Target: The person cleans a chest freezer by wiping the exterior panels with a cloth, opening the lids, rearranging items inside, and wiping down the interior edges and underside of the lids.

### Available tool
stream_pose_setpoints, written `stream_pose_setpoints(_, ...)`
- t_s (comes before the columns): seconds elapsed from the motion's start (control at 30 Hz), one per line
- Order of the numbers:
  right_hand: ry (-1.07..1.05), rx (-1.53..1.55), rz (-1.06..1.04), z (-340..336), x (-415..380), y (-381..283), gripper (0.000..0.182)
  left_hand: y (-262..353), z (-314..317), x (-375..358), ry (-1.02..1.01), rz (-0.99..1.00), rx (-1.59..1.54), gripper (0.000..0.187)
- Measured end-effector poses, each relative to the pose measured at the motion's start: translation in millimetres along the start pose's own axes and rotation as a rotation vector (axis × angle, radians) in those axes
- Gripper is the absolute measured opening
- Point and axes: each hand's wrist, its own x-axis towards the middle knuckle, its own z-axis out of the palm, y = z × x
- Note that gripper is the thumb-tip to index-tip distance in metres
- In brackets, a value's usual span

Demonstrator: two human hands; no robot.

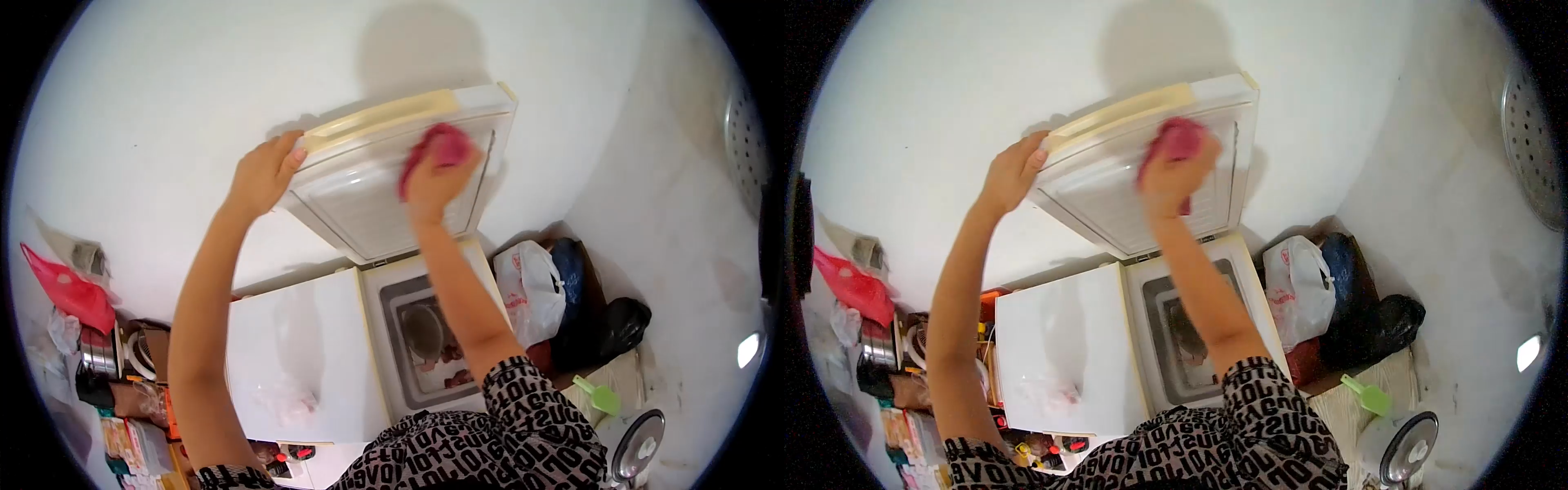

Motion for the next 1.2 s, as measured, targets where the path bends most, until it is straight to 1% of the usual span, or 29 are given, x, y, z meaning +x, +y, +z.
stream_pose_setpoints(0.03,-0.088,-0.059,-0.148,13.2,-25.0,-18.9,0.034,-0.2,-2.6,-0.8,0.009,-0.005,0.004,0.043)
stream_pose_setpoints(0.07,-0.172,-0.125,-0.295,17.7,-43.4,-33.6,0.038,5.6,-2.0,1.1,0.011,-0.057,0.05,0.042)
stream_pose_setpoints(0.1,-0.173,-0.124,-0.297,16.6,-46.9,-33.1,0.038,11.0,1.7,4.8,0.01,-0.109,0.093,0.043)
stream_pose_setpoints(0.17,-0.302,-0.151,-0.355,20.8,-53.3,-27.6,0.042,4.8,7.4,10.3,0.03,-0.098,0.071,0.044)
stream_pose_setpoints(0.23,-0.45,-0.201,-0.598,0.6,-26.5,-1.7,0.041,0.2,9.9,9.5,0.042,-0.097,0.041,0.046)
stream_pose_setpoints(0.3,-0.374,-0.302,-0.655,-16.8,6.5,22.5,0.038,1.2,11.4,8.5,0.04,-0.113,0.043,0.045)
stream_pose_setpoints(0.33,-0.365,-0.3,-0.569,-26.3,28.9,29.2,0.033,2.2,13.9,9.7,0.046,-0.133,0.039,0.045)
stream_pose_setpoints(0.37,-0.22,-0.27,-0.459,-28.1,44.3,43.3,0.032,4.2,17.4,12.3,0.054,-0.162,0.097,0.044)
stream_pose_setpoints(0.4,-0.077,-0.222,-0.349,-28.1,59.6,43.5,0.031,5.8,20.4,13.9,0.061,-0.186,0.159,0.043)
stream_pose_setpoints(0.47,0.059,-0.235,-0.282,-11.6,53.4,45.0,0.031,9.3,22.0,15.4,0.055,-0.221,0.19,0.042)
stream_pose_setpoints(0.53,-0.023,-0.166,-0.256,8.7,23.8,43.2,0.034,9.3,23.2,20.2,0.07,-0.235,0.218,0.04)
stream_pose_setpoints(0.57,-0.031,-0.251,-0.317,17.4,1.8,27.1,0.036,8.6,27.2,19.8,0.099,-0.226,0.215,0.04)
stream_pose_setpoints(0.6,-0.137,-0.17,-0.397,22.9,-18.4,11.1,0.036,7.8,29.8,17.9,0.121,-0.217,0.21,0.04)
stream_pose_setpoints(0.63,-0.226,-0.243,-0.456,25.3,-40.4,-4.2,0.039,5.0,30.2,17.8,0.114,-0.213,0.208,0.04)
stream_pose_setpoints(0.67,-0.332,-0.215,-0.526,29.8,-58.1,1.0,0.041,0.5,30.6,19.8,0.095,-0.198,0.241,0.041)
stream_pose_setpoints(0.7,-0.517,-0.228,-0.533,23.9,-66.9,-12.0,0.04,-3.4,32.7,21.5,0.08,-0.184,0.271,0.043)
stream_pose_setpoints(0.73,-0.647,-0.212,-0.553,18.3,-69.4,-16.7,0.041,-4.9,32.6,19.8,0.08,-0.173,0.26,0.043)
stream_pose_setpoints(0.8,-0.862,-0.18,-0.654,8.4,-55.1,-18.0,0.028,-8.7,28.6,17.7,0.12,-0.135,0.176,0.045)
stream_pose_setpoints(0.83,-0.85,-0.186,-0.657,-1.8,-44.4,-20.8,0.028,-4.5,26.9,17.8,0.123,-0.122,0.174,0.045)
stream_pose_setpoints(0.9,-1.004,-0.193,-0.669,-28.2,-18.8,-22.8,0.021,1.8,23.8,13.9,0.119,-0.158,0.157,0.046)
stream_pose_setpoints(0.97,-1.109,-0.482,-0.429,-49.5,13.6,-9.6,0.026,3.5,23.0,12.2,0.125,-0.178,0.148,0.046)
stream_pose_setpoints(1.03,-0.947,-0.736,-0.444,-65.2,44.2,-3.7,0.027,4.7,24.3,10.5,0.158,-0.136,0.227,0.033)
stream_pose_setpoints(1.07,-0.867,-0.743,-0.525,-71.8,58.8,-3.9,0.025,6.3,24.7,10.3,0.163,-0.137,0.227,0.033)
stream_pose_setpoints(1.1,-0.786,-0.751,-0.603,-75.7,70.7,-10.6,0.023,9.4,25.0,10.5,0.386,-0.002,0.33,0.025)
stream_pose_setpoints(1.13,-0.783,-0.754,-0.604,-74.8,78.6,-18.4,0.023,12.0,26.0,11.1,0.608,0.137,0.43,0.021)
stream_pose_setpoints(1.17,-0.725,-0.675,-0.689,-71.7,86.7,-23.3,0.023,13.5,32.4,11.3,0.61,0.142,0.427,0.021)
stream_pose_setpoints(1.2,-0.664,-0.594,-0.772,-68.0,95.2,-25.9,0.025,16.4,39.0,10.4,0.634,0.19,0.38,0.024)
